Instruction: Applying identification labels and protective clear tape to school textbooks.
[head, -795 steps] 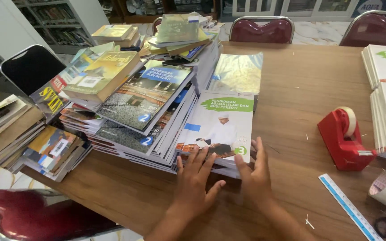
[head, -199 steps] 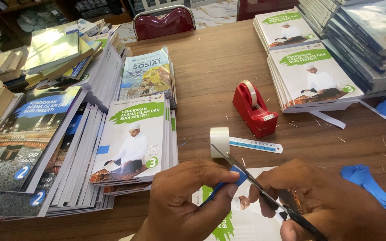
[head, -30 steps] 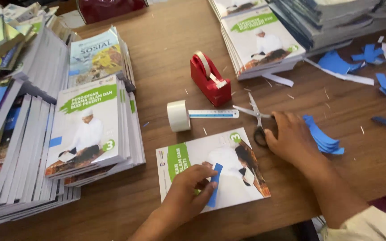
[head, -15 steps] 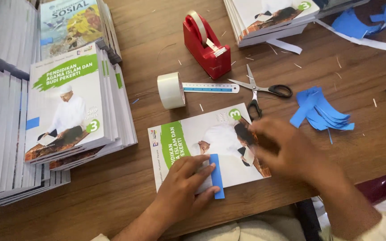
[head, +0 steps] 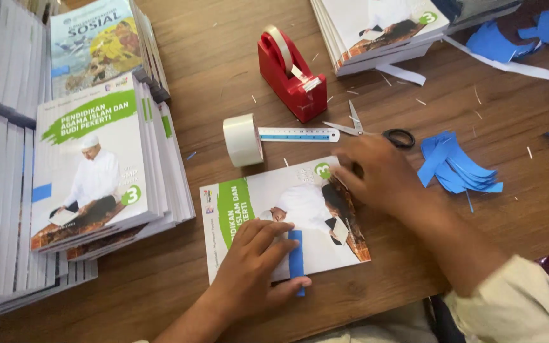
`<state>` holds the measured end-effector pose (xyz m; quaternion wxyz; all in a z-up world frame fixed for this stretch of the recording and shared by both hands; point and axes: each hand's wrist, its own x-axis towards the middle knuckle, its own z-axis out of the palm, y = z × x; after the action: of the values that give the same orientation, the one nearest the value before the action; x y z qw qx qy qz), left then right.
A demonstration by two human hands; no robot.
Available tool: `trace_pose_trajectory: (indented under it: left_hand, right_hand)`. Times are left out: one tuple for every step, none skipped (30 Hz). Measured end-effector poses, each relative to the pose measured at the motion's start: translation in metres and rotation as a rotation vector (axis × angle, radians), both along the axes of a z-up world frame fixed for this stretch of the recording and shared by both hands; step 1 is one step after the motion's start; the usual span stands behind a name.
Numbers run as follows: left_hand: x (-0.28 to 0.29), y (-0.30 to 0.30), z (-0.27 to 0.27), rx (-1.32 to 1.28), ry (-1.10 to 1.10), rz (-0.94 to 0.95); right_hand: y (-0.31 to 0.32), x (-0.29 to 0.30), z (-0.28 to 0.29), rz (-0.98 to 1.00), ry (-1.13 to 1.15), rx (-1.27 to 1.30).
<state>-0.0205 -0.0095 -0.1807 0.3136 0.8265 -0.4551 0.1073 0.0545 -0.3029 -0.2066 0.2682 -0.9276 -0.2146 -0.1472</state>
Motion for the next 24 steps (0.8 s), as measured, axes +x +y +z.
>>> trace_pose_trajectory:
  left_hand:
    - [0.001, -0.001, 0.001, -0.032, 0.013, 0.001]
    - [0.002, -0.002, 0.002, -0.065, 0.026, 0.002]
    - [0.003, -0.002, 0.003, -0.064, 0.022, -0.001]
    - [0.004, -0.001, 0.004, -0.066, 0.058, -0.047]
    - [0.005, 0.001, 0.005, -0.067, 0.095, -0.091]
    - [0.005, 0.001, 0.006, -0.066, 0.091, -0.090]
    - [0.004, 0.002, 0.006, -0.069, 0.093, -0.086]
    - [0.004, 0.003, 0.006, -0.071, 0.096, -0.081]
    - [0.004, 0.005, 0.002, -0.071, 0.095, -0.078]
    - [0.004, 0.007, -0.002, -0.070, 0.101, -0.055]
    - [0.003, 0.008, -0.007, -0.072, 0.109, -0.031]
    - [0.004, 0.009, -0.006, -0.074, 0.111, -0.026]
    - [0.004, 0.009, -0.005, -0.067, 0.119, -0.038]
    - [0.003, 0.009, -0.004, -0.061, 0.128, -0.049]
    - [0.003, 0.009, -0.003, -0.064, 0.126, -0.049]
    - [0.003, 0.009, -0.002, -0.059, 0.117, -0.068]
    - [0.003, 0.009, -0.002, -0.053, 0.108, -0.086]
    - [0.004, 0.009, -0.003, -0.055, 0.106, -0.085]
    - [0.003, 0.009, -0.004, -0.051, 0.096, -0.091]
    - [0.003, 0.009, -0.007, -0.048, 0.086, -0.097]
    - [0.003, 0.009, -0.007, -0.049, 0.094, -0.096]
    - [0.002, 0.009, -0.008, -0.044, 0.085, -0.093]
    - [0.002, 0.008, -0.009, -0.039, 0.078, -0.092]
    - [0.001, 0.008, -0.011, -0.042, 0.089, -0.093]
  right_hand:
    - [0.001, 0.020, -0.007, -0.034, -0.020, -0.004]
    - [0.002, 0.040, -0.013, -0.068, -0.039, -0.008]
    - [0.010, 0.051, -0.014, -0.070, -0.043, -0.007]
    - [0.017, 0.062, -0.015, -0.086, 0.002, -0.015]
    - [0.026, 0.073, -0.015, -0.098, 0.048, -0.023]
    - [0.032, 0.078, -0.009, -0.098, 0.044, -0.021]
    - [0.038, 0.083, -0.002, -0.207, 0.261, -0.117]
    - [0.045, 0.087, 0.004, -0.316, 0.476, -0.213]
    - [0.045, 0.089, 0.012, -0.313, 0.475, -0.213]
    - [0.045, 0.091, 0.020, -0.332, 0.558, -0.227]
    - [0.045, 0.092, 0.028, -0.350, 0.643, -0.243]
    - [0.044, 0.093, 0.034, -0.346, 0.643, -0.246]
    - [0.041, 0.091, 0.039, -0.336, 0.685, -0.248]
    - [0.038, 0.089, 0.044, -0.327, 0.726, -0.249]
    - [0.033, 0.091, 0.033, -0.328, 0.725, -0.252]
    - [0.027, 0.092, 0.022, -0.301, 0.653, -0.250]
    - [0.021, 0.093, 0.012, -0.273, 0.582, -0.246]
    - [0.023, 0.087, 0.020, -0.273, 0.580, -0.248]
    - [0.026, 0.079, 0.027, -0.316, 0.593, -0.176]
    - [0.028, 0.071, 0.034, -0.360, 0.605, -0.103]
    - [0.020, 0.068, 0.023, -0.359, 0.613, -0.106]
    - [0.012, 0.065, 0.011, -0.332, 0.489, -0.119]
    - [0.003, 0.061, -0.001, -0.306, 0.368, -0.132]
    - [-0.003, 0.044, 0.008, -0.307, 0.379, -0.135]
